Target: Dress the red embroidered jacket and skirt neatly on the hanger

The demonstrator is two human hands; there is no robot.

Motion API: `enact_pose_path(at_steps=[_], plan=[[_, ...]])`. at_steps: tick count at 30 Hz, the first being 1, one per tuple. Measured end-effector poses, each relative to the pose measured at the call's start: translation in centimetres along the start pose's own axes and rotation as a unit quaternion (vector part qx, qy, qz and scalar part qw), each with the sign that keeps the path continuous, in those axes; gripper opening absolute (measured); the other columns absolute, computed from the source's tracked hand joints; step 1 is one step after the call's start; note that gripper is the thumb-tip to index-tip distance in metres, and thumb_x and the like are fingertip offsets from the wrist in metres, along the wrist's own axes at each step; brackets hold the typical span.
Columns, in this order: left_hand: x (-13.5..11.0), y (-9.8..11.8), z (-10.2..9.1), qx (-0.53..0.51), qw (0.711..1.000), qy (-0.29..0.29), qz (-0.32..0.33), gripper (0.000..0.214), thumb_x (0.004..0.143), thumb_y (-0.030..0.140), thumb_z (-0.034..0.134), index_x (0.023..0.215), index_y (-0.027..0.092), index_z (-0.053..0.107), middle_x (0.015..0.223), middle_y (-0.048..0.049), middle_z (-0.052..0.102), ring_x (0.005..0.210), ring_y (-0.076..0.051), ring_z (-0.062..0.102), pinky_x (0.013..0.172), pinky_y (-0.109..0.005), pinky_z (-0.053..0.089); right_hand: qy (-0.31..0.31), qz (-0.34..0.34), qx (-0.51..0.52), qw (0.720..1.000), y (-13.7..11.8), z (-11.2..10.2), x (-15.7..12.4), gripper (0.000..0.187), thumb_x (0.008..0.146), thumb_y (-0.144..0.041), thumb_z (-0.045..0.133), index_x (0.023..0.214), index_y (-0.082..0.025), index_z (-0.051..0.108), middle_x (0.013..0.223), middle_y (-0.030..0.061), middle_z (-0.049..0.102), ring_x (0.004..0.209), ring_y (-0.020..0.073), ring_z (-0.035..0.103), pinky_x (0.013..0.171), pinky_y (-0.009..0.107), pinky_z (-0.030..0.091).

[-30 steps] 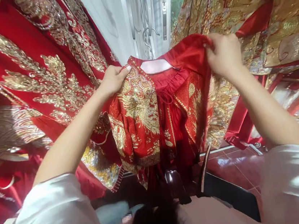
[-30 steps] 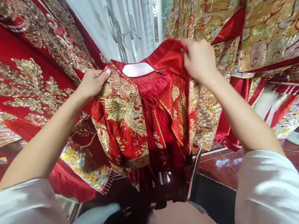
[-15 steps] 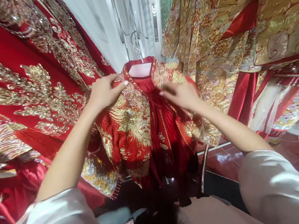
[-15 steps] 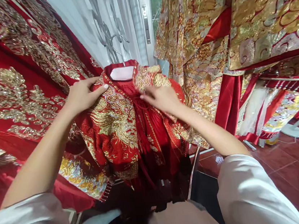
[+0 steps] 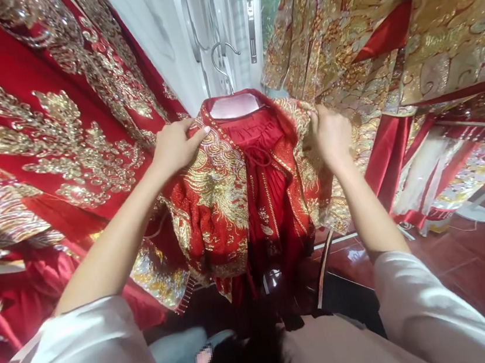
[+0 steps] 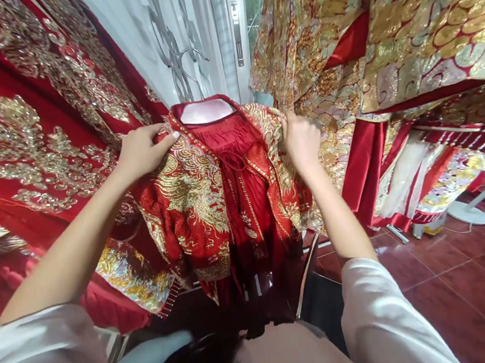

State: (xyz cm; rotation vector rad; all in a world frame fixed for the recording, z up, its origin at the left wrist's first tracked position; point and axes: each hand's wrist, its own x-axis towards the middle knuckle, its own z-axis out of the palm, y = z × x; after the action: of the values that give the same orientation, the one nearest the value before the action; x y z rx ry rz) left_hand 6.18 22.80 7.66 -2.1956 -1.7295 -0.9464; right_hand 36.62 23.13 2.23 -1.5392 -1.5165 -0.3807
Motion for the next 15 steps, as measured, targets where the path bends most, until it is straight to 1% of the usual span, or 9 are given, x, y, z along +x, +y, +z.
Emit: enact_pose_path(at_steps=[1,3,5,7,10,11,13,14,15], plan=[[-0.1,0.3,0.1,0.007,1.000,0.006,-0.004,0.040,0.087,0.051,0.045,0.094,0.018,0.065,0.084,-0.0118,0.064,0.090,-0.032,0.060,0.086,-0.042,0.041,0.009,0.030,-0.023,0.999,-1.4,0.3,-1.5,0.043,0.095,-0.029,0.029,0.112,-0.005,0.060,0.097,0.0241,0.062,0.090,0.0306,0.062,0.076,0.048,0.048],[-0.3,0.6,0.2,0.012,1.000,0.021,-0.015,0.040,0.088,0.052,0.043,0.091,0.018,0.065,0.081,-0.0118,0.063,0.086,-0.031,0.060,0.084,-0.041,0.042,-0.010,0.035,-0.049,0.998,-4.1,1.5,-4.6,0.048,0.093,-0.018,0.023,0.127,0.000,0.052,0.116,0.0335,0.055,0.097,0.0347,0.061,0.073,0.051,0.049],[-0.3,0.5,0.1,0.007,0.999,0.032,-0.020,0.040,0.088,0.052,0.042,0.091,0.019,0.066,0.079,-0.0109,0.063,0.085,-0.030,0.060,0.083,-0.040,0.042,-0.039,0.034,-0.058,0.997,-5.8,2.6,-6.7,0.051,0.093,-0.018,0.022,0.133,0.000,0.048,0.123,0.0352,0.052,0.099,0.0344,0.062,0.071,0.049,0.051],[0.0,0.0,-0.1,-0.002,0.999,0.030,-0.015,0.040,0.087,0.052,0.043,0.094,0.020,0.066,0.081,-0.0101,0.064,0.089,-0.030,0.060,0.083,-0.039,0.042,-0.081,0.019,-0.047,0.995,-5.8,2.7,-6.8,0.050,0.095,-0.029,0.028,0.129,-0.001,0.052,0.115,0.0325,0.057,0.090,0.0312,0.064,0.069,0.046,0.052],[0.5,-1.0,-0.1,-0.013,1.000,0.006,0.011,0.043,0.087,0.052,0.044,0.105,0.019,0.065,0.093,-0.0102,0.067,0.096,-0.030,0.060,0.087,-0.038,0.041,-0.124,-0.021,0.031,0.992,-2.0,0.8,-3.6,0.056,0.095,-0.050,0.032,0.108,-0.008,0.065,0.089,0.0202,0.067,0.078,0.0245,0.064,0.074,0.044,0.051],[0.6,-1.3,0.0,-0.018,1.000,0.001,0.019,0.045,0.087,0.052,0.043,0.108,0.019,0.065,0.097,-0.0104,0.067,0.097,-0.030,0.060,0.088,-0.038,0.041,-0.106,-0.024,0.071,0.992,-0.1,0.2,-2.0,0.058,0.095,-0.053,0.029,0.104,-0.009,0.067,0.086,0.0169,0.067,0.079,0.0234,0.065,0.078,0.044,0.050],[0.9,-1.6,0.3,-0.030,0.999,-0.002,0.027,0.046,0.087,0.051,0.044,0.111,0.018,0.064,0.100,-0.0104,0.067,0.101,-0.030,0.059,0.090,-0.038,0.041,-0.014,-0.035,0.141,0.989,3.7,-0.3,1.3,0.058,0.094,-0.055,0.031,0.113,-0.012,0.064,0.102,0.0149,0.067,0.097,0.0232,0.064,0.090,0.045,0.047],[1.0,-1.7,0.4,-0.034,0.999,-0.001,0.028,0.046,0.087,0.051,0.044,0.111,0.017,0.064,0.100,-0.0104,0.067,0.102,-0.030,0.059,0.091,-0.038,0.041,0.004,-0.050,0.176,0.983,5.2,-0.1,2.7,0.058,0.092,-0.057,0.034,0.119,-0.014,0.061,0.113,0.0138,0.065,0.107,0.0233,0.061,0.095,0.045,0.045],[1.0,-1.7,0.5,-0.036,0.999,0.001,0.029,0.046,0.087,0.050,0.044,0.111,0.016,0.064,0.100,-0.0104,0.067,0.102,-0.030,0.059,0.093,-0.039,0.041,-0.001,-0.065,0.208,0.976,6.4,0.3,3.9,0.060,0.091,-0.060,0.036,0.126,-0.016,0.057,0.122,0.0123,0.061,0.116,0.0231,0.056,0.099,0.045,0.043]])
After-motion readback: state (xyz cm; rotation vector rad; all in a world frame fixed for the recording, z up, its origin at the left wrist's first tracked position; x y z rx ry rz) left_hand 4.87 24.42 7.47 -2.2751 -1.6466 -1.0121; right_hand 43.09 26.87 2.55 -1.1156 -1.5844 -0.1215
